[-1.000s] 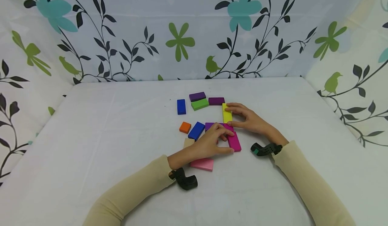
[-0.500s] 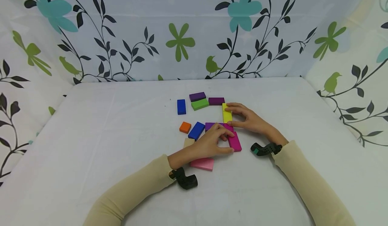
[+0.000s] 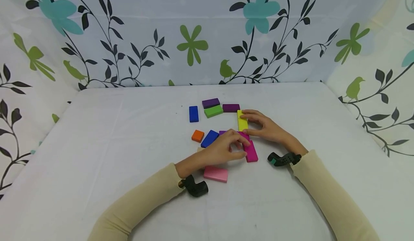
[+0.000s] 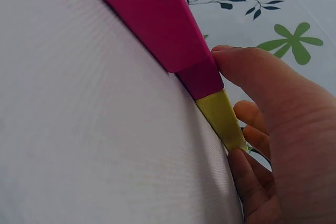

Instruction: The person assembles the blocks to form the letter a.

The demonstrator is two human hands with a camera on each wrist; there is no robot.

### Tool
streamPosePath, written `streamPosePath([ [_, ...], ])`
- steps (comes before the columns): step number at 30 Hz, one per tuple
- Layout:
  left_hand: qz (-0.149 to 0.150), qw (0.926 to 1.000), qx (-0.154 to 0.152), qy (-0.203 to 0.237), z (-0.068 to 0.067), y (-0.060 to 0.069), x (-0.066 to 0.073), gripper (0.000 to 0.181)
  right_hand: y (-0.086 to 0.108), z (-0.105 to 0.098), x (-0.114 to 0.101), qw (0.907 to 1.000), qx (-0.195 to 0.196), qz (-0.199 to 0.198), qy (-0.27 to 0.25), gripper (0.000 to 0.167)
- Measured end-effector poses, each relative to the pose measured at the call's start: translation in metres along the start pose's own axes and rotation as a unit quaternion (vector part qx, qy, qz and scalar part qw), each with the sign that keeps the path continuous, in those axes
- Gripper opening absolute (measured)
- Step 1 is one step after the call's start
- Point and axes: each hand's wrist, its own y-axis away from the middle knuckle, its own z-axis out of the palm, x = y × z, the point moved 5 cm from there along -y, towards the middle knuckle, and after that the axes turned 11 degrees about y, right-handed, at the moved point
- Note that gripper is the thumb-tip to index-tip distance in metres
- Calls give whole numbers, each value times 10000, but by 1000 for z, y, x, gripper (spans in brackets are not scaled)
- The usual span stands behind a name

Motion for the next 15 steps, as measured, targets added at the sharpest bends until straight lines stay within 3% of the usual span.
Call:
streamPosePath([
  [9, 93, 9999, 94, -26, -11, 1, 7, 28, 0, -1, 0, 9999, 93, -51, -6, 55],
  [15, 351, 9992, 205, 49, -19, 5, 11, 27, 1, 1, 0, 10000, 69, -26, -47, 54],
])
